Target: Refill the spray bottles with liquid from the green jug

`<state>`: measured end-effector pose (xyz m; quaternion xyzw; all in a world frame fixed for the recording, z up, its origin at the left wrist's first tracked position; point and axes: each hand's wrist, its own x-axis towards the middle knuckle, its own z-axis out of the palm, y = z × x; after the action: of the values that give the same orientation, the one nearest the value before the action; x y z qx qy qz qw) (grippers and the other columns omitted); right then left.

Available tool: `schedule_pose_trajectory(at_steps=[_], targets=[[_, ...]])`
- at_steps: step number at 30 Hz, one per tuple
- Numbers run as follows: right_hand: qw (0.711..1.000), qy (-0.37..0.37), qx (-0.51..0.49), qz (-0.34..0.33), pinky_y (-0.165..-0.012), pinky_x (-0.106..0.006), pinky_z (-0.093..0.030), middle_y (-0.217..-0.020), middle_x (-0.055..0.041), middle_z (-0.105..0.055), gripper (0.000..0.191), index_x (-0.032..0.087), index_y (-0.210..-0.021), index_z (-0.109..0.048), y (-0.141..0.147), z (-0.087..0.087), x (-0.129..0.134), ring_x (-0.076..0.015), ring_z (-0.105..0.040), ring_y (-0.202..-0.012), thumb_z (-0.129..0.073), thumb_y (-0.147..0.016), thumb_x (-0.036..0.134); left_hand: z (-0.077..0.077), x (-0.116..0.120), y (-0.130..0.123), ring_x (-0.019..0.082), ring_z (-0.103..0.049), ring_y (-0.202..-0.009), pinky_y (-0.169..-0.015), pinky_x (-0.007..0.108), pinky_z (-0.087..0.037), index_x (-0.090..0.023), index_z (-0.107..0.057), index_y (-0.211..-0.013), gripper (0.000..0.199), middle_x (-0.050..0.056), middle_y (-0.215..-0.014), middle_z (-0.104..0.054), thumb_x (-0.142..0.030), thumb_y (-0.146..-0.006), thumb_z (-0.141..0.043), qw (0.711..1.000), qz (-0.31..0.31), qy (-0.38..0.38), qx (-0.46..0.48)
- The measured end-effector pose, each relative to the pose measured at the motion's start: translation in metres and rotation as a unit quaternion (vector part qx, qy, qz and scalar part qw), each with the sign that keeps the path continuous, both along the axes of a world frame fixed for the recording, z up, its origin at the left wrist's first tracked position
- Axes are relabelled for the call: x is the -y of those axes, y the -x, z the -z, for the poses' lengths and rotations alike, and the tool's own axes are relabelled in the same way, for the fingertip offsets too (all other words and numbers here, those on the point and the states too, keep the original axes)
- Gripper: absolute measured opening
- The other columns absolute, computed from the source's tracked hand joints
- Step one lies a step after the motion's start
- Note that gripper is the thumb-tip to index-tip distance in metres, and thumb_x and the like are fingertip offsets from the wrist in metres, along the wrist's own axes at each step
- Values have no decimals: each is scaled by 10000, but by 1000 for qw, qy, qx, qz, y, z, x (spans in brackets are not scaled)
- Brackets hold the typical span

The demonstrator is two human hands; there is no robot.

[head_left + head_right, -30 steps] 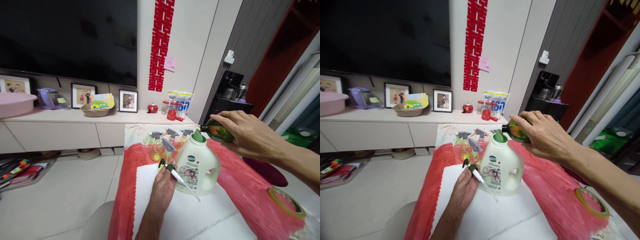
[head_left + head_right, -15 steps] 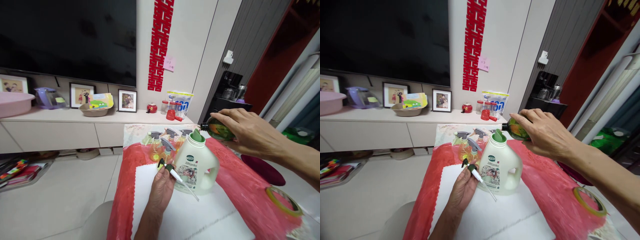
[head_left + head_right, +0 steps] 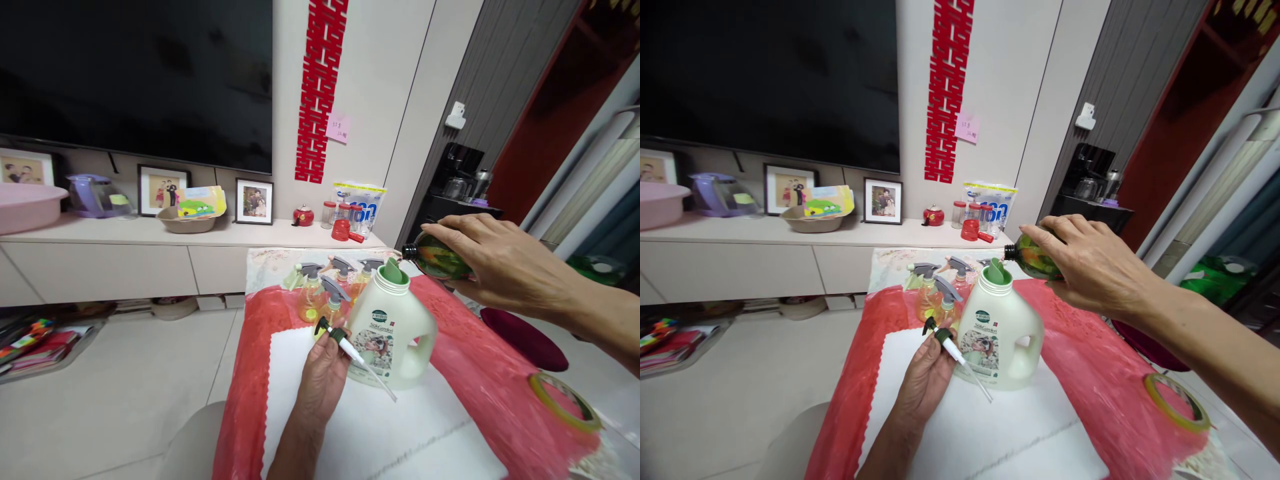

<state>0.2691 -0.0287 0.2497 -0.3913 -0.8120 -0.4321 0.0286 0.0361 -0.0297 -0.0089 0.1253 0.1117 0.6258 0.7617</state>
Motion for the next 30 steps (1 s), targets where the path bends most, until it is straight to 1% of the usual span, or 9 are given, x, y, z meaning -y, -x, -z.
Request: schedule_pose_trajectory(at_steps=[5,16,21,30], targets=[[1000,12,-7,0,-852,-395,-433,-1386,-129,-489,704,204,-1497,-378,0,-1,0,-286,-510,-1144,-555,-828,334,0,1,0,132,-650,-891,-839,234,-517,-167,-752,-1016,391,57,-934,-731,-244,-664,-903,1000,4,0,4],[1000,-2,7,-1,-836,-388,-431,-1370,-121,-502,655,209,-1479,-396,2,-4,1,-283,-522,-1128,-523,-848,327,1,1,0,132,-656,-885,-823,237,-520,-176,-753,-1013,406,55,-938,-731,-259,-649,-913,1000,4,-1,4],[1000,1,10,-2,-828,-388,-431,-1380,-117,-495,666,212,-1483,-395,0,-4,0,-284,-527,-1124,-526,-844,346,1,1,0,137,-656,-887,-836,247,-518,-171,-750,-1022,391,57,-936,-731,-254,-671,-900,1000,6,-6,6],[1000,0,16,6,-834,-393,-437,-1375,-118,-501,652,219,-1479,-396,1,-5,1,-281,-524,-1132,-525,-847,312,4,0,0,152,-658,-897,-842,270,-521,-181,-741,-1035,359,55,-950,-722,-253,-708,-871,1000,5,-14,3]])
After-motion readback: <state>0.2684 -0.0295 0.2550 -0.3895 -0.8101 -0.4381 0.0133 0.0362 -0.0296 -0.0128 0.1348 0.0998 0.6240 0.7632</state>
